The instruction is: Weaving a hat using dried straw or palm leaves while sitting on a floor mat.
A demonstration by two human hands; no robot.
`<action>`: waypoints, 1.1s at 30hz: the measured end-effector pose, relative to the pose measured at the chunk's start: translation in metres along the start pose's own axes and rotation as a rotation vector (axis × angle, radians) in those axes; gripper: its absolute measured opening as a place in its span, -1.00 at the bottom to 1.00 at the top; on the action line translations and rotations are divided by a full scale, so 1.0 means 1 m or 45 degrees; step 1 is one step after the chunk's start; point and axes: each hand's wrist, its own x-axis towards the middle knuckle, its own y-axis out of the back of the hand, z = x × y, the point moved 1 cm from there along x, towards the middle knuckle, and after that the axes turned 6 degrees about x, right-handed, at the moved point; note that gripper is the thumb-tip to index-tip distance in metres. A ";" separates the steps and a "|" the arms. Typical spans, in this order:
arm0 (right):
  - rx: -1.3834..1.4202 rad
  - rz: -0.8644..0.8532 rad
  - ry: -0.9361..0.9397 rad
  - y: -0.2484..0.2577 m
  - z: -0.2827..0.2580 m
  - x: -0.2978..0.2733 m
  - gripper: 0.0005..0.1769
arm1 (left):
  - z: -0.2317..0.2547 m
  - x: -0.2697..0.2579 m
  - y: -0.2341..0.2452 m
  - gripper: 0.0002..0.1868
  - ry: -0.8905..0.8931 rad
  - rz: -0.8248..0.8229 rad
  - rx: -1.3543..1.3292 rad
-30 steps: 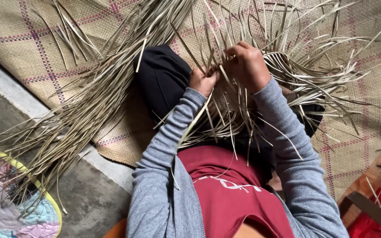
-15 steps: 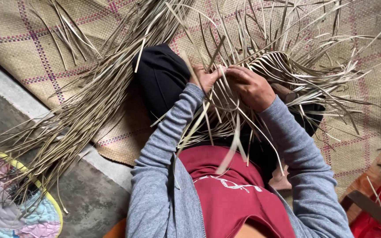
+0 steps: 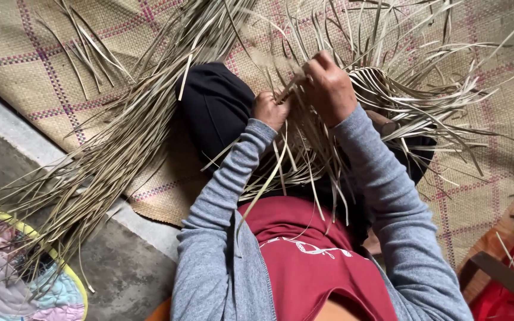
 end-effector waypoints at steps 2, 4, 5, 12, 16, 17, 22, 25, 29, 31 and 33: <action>0.000 -0.109 -0.150 0.023 -0.020 0.009 -0.61 | 0.001 0.000 -0.002 -0.66 -0.364 0.219 0.308; 0.083 -0.201 -0.130 0.025 -0.039 0.007 -0.51 | 0.009 0.000 -0.008 -0.56 -0.357 0.302 0.263; 0.168 -0.295 -0.111 0.027 -0.049 0.004 -0.40 | 0.013 -0.002 -0.011 -0.45 -0.346 0.382 0.221; 0.940 -0.190 0.081 0.047 -0.184 -0.002 0.06 | 0.050 -0.002 0.021 -0.38 -0.059 0.102 -0.016; 0.553 -0.209 0.297 0.011 -0.154 -0.033 -0.49 | 0.077 0.003 0.050 -0.24 0.335 -0.111 -0.009; 0.438 -0.338 0.347 0.008 -0.148 -0.041 -0.78 | 0.082 0.005 0.056 -0.12 0.463 -0.191 0.011; 0.666 -0.549 0.021 0.024 -0.123 -0.057 -0.84 | 0.071 0.015 0.060 -0.12 0.483 -0.347 -0.018; 0.781 -0.356 -0.183 0.043 -0.105 -0.038 -0.92 | 0.045 0.016 0.057 -0.37 0.375 -0.472 -0.144; 0.068 -0.031 -0.230 0.055 -0.070 -0.008 -0.87 | 0.073 0.010 0.060 -0.64 0.250 -0.522 -0.332; -0.057 -0.012 -0.285 0.038 -0.055 -0.019 -0.87 | 0.069 0.011 0.056 -0.64 0.307 -0.518 -0.244; -0.181 0.004 -0.332 0.037 -0.055 -0.018 -0.87 | 0.068 0.012 0.054 -0.63 0.364 -0.507 -0.160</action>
